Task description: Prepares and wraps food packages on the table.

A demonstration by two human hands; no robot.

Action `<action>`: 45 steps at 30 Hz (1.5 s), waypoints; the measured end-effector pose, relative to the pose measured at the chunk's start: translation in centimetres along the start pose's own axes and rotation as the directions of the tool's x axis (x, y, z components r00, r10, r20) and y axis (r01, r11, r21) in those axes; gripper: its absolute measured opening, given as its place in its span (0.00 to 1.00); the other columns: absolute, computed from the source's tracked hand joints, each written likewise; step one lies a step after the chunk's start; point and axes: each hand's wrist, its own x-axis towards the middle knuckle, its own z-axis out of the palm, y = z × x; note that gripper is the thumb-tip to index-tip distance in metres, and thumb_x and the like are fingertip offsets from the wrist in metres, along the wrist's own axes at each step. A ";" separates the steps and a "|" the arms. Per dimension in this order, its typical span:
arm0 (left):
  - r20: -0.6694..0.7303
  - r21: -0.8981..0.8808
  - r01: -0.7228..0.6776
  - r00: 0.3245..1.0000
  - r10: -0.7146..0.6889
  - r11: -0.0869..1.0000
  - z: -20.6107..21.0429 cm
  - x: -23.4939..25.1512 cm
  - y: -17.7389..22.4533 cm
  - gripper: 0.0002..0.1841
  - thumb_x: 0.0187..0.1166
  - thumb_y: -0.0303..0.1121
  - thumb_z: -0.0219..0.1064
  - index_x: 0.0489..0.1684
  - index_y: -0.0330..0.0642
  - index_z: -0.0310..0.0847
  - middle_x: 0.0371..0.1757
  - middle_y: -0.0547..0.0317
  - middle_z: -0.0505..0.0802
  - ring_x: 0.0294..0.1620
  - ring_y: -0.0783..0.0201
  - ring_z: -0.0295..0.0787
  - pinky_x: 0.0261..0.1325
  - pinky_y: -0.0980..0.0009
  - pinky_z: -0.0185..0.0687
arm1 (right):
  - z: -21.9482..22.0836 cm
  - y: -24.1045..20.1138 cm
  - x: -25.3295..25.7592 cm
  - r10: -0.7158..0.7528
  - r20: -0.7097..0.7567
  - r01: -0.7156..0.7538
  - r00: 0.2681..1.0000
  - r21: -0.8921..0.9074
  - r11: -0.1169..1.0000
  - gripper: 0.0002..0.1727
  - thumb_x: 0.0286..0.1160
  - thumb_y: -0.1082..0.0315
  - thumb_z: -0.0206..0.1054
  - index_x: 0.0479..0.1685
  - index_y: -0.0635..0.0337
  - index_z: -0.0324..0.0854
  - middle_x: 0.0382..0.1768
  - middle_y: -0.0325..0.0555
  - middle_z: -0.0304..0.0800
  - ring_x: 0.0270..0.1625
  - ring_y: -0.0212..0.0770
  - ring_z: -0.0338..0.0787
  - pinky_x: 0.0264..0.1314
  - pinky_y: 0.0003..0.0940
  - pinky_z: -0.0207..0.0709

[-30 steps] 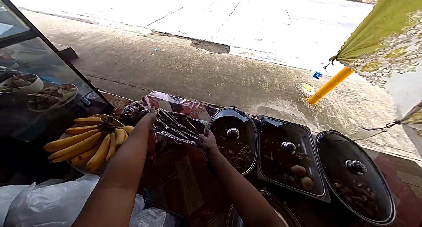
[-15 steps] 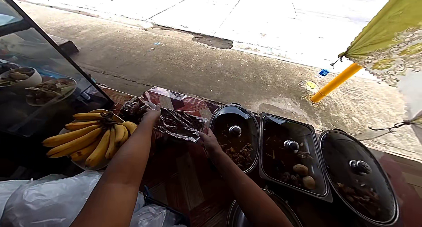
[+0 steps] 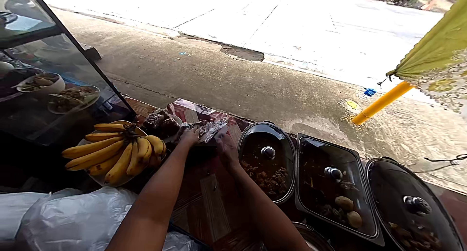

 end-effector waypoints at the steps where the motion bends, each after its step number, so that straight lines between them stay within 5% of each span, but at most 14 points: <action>1: -0.037 0.005 0.005 0.999 -0.005 1.000 0.0 -0.2 -0.2 0.27 0.96 0.43 0.42 0.90 0.42 0.62 0.90 0.34 0.64 0.91 0.39 0.57 0.90 0.42 0.48 | -0.4 -0.4 0.9 0.125 -0.015 -0.123 0.992 0.091 0.988 0.30 0.95 0.56 0.46 0.84 0.73 0.62 0.80 0.70 0.71 0.82 0.59 0.74 0.84 0.53 0.66; 3: -0.080 0.027 0.017 0.997 -0.014 0.999 0.5 -0.6 -0.4 0.28 0.95 0.45 0.45 0.91 0.45 0.60 0.92 0.35 0.59 0.92 0.38 0.53 0.90 0.39 0.44 | -1.1 -0.5 2.9 0.344 -0.001 -0.331 0.939 0.273 0.903 0.40 0.94 0.44 0.45 0.90 0.70 0.50 0.81 0.74 0.67 0.81 0.64 0.74 0.81 0.59 0.67; 6: -0.094 0.083 0.063 0.994 -0.055 0.995 1.0 -1.0 0.1 0.30 0.94 0.50 0.47 0.94 0.55 0.55 0.95 0.41 0.51 0.94 0.34 0.45 0.87 0.32 0.46 | -1.9 -0.9 5.3 0.432 0.031 -0.419 0.901 0.316 0.851 0.52 0.85 0.31 0.48 0.95 0.61 0.39 0.82 0.74 0.66 0.78 0.69 0.75 0.72 0.69 0.71; 9: -0.124 0.062 0.076 0.990 -0.068 0.995 1.2 -1.5 0.0 0.29 0.93 0.50 0.48 0.94 0.59 0.56 0.97 0.48 0.49 0.95 0.35 0.38 0.85 0.27 0.42 | -2.7 -1.5 6.3 0.409 0.087 -0.415 0.908 0.313 0.855 0.52 0.81 0.46 0.68 0.96 0.52 0.36 0.83 0.71 0.64 0.77 0.70 0.75 0.66 0.73 0.73; 11: -0.174 0.035 0.097 0.981 -0.089 0.995 1.4 -1.9 -0.1 0.30 0.92 0.51 0.50 0.94 0.61 0.56 0.97 0.50 0.47 0.95 0.35 0.35 0.83 0.26 0.43 | -2.8 -1.7 6.7 0.383 0.168 -0.418 0.908 0.307 0.855 0.41 0.83 0.64 0.64 0.93 0.56 0.47 0.78 0.71 0.70 0.71 0.67 0.81 0.62 0.69 0.78; 14: -0.252 -0.016 0.139 0.958 -0.139 0.990 2.3 -2.0 -0.3 0.40 0.89 0.55 0.56 0.97 0.53 0.41 0.97 0.44 0.36 0.95 0.33 0.30 0.85 0.27 0.40 | -2.5 -1.0 6.7 0.345 0.278 -0.428 0.896 0.345 0.835 0.23 0.88 0.68 0.55 0.79 0.64 0.66 0.64 0.67 0.80 0.58 0.59 0.86 0.54 0.60 0.82; 21: -0.250 0.005 0.231 0.942 -0.222 0.973 2.8 -2.8 0.0 0.53 0.82 0.61 0.63 0.97 0.47 0.30 0.96 0.42 0.32 0.95 0.33 0.27 0.85 0.30 0.42 | -2.9 0.2 3.8 0.260 0.329 -0.386 0.908 0.410 0.826 0.35 0.80 0.79 0.55 0.89 0.53 0.53 0.64 0.63 0.80 0.55 0.53 0.87 0.51 0.50 0.84; 27: -0.305 0.011 0.200 0.934 -0.187 0.980 1.2 -1.4 0.1 0.42 0.90 0.61 0.47 0.97 0.44 0.39 0.96 0.38 0.42 0.95 0.32 0.32 0.88 0.30 0.36 | -3.3 3.5 2.1 0.189 0.331 -0.339 0.925 0.490 0.803 0.42 0.73 0.84 0.50 0.92 0.50 0.48 0.65 0.62 0.80 0.50 0.49 0.90 0.45 0.45 0.87; 31: -0.260 -0.149 0.223 0.931 -0.255 0.964 -1.1 1.7 -0.3 0.35 0.94 0.55 0.38 0.90 0.38 0.59 0.86 0.33 0.71 0.88 0.35 0.61 0.84 0.32 0.51 | -3.3 5.6 2.0 0.150 0.348 -0.335 0.925 0.563 0.756 0.43 0.70 0.84 0.50 0.92 0.54 0.44 0.66 0.61 0.80 0.52 0.49 0.91 0.46 0.44 0.88; 33: -0.189 -0.183 0.241 0.943 -0.274 0.953 -2.0 2.9 -0.2 0.38 0.94 0.57 0.33 0.81 0.30 0.69 0.79 0.27 0.77 0.83 0.35 0.70 0.82 0.36 0.59 | -3.3 5.8 2.2 0.145 0.353 -0.335 0.925 0.572 0.748 0.44 0.70 0.84 0.49 0.92 0.54 0.44 0.67 0.61 0.78 0.52 0.49 0.91 0.45 0.44 0.88; 36: -0.167 -0.167 0.321 0.923 -0.348 0.932 -2.7 4.4 -0.4 0.44 0.91 0.63 0.32 0.75 0.24 0.71 0.75 0.24 0.78 0.80 0.36 0.73 0.80 0.39 0.65 | -3.3 6.0 2.1 0.127 0.362 -0.332 0.924 0.589 0.737 0.45 0.67 0.85 0.49 0.92 0.54 0.45 0.71 0.61 0.76 0.56 0.49 0.90 0.46 0.45 0.89; 39: -0.152 -0.113 0.346 0.920 -0.360 0.932 -3.2 4.9 -0.5 0.47 0.90 0.65 0.30 0.78 0.22 0.68 0.79 0.23 0.74 0.84 0.35 0.69 0.83 0.39 0.60 | -3.4 5.9 1.9 0.089 0.363 -0.301 0.927 0.583 0.755 0.46 0.65 0.86 0.49 0.92 0.55 0.43 0.71 0.59 0.77 0.57 0.46 0.90 0.49 0.42 0.88; 45: -0.098 -0.295 0.337 0.920 -0.379 0.894 -2.0 5.2 -1.2 0.47 0.89 0.67 0.31 0.80 0.25 0.66 0.79 0.23 0.74 0.82 0.34 0.69 0.80 0.36 0.62 | -3.2 5.3 0.8 0.127 0.335 -0.310 0.933 0.576 0.756 0.45 0.66 0.85 0.48 0.92 0.56 0.44 0.67 0.58 0.79 0.53 0.43 0.90 0.45 0.38 0.87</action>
